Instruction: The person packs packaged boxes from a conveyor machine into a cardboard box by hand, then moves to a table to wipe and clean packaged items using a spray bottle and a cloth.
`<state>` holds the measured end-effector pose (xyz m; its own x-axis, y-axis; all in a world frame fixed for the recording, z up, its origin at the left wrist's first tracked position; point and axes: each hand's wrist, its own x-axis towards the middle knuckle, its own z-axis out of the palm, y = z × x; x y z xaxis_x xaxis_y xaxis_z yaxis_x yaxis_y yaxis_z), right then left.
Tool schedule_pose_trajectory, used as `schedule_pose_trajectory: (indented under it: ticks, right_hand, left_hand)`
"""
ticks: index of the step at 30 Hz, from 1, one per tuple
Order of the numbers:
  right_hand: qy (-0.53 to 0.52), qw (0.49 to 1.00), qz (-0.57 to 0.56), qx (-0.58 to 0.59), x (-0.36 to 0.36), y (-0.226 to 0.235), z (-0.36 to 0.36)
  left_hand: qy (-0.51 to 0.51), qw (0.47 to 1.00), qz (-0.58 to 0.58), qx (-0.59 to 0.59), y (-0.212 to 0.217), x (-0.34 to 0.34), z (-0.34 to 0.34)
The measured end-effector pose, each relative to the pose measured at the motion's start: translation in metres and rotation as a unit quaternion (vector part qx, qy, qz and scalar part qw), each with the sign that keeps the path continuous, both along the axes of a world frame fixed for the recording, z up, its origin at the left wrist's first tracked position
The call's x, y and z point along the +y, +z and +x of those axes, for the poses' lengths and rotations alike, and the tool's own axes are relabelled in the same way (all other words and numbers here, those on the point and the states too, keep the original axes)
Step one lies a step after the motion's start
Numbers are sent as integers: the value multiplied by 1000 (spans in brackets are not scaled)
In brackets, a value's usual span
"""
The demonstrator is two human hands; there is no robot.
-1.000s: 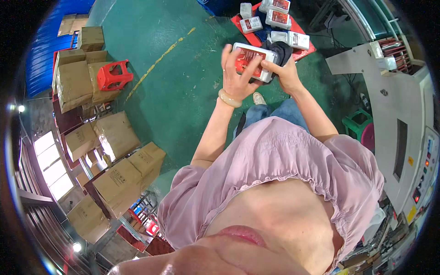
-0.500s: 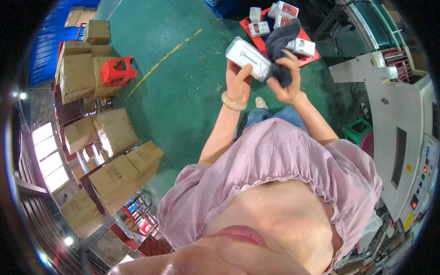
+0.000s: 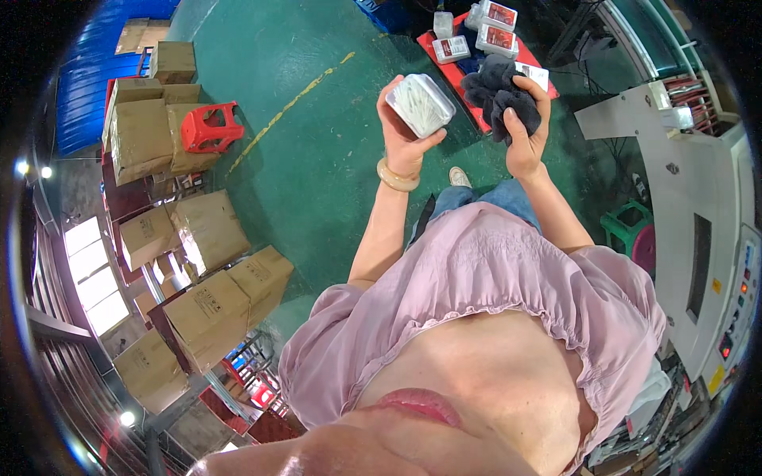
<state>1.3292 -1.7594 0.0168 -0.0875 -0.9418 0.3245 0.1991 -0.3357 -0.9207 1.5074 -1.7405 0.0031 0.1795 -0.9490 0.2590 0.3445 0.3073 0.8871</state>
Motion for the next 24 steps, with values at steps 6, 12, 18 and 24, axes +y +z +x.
schedule_pose_trajectory:
  ticks: [6, 12, 18, 24]
  right_hand:
    - [96, 861, -343, 362, -4, 36, 13]
    - [57, 987, -47, 144, -44, 19, 22]
    - [78, 993, 93, -12, -42, 4, 11]
    - [32, 981, 183, -61, -26, -21, -6]
  left_hand:
    - [198, 842, -160, -476, 2, -2, 9]
    - [234, 801, -235, -498, 1, -9, 25]
    - [276, 772, -247, -516, 3, 0, 34]
    - [63, 997, -37, -6, -3, 6, 31]
